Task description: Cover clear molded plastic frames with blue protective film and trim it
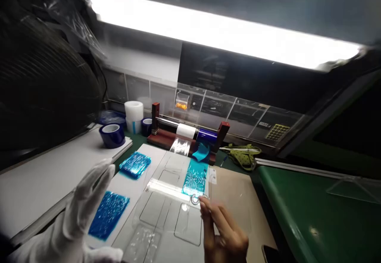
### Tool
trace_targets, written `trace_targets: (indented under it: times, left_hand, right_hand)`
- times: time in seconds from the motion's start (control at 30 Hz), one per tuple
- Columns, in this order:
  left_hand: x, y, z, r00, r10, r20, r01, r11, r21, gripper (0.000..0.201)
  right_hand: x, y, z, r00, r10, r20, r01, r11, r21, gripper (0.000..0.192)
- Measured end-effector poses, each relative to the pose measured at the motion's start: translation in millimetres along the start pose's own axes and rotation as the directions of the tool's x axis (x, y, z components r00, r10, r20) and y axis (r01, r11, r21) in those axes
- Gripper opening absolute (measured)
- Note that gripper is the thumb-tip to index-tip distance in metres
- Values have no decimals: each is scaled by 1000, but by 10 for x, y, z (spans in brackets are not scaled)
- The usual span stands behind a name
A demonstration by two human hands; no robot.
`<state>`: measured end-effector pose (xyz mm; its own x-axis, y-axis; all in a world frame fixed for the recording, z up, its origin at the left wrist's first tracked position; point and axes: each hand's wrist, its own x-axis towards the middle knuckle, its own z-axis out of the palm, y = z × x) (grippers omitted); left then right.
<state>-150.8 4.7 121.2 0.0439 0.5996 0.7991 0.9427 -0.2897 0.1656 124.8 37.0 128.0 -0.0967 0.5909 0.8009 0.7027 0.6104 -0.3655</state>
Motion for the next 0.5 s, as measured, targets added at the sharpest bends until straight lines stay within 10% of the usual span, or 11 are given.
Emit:
trace_targets:
  times: [0.23, 0.5]
  left_hand:
    - [-275, -64, -106, 983, 33, 181, -47, 996, 73, 79]
    - [-204, 115, -211, 878, 53, 475, -61, 998, 2, 122]
  right_hand:
    - [-319, -201, 33, 998, 55, 19, -54, 998, -13, 17]
    - [-440, -257, 27, 995, 95, 43, -96, 995, 30, 24]
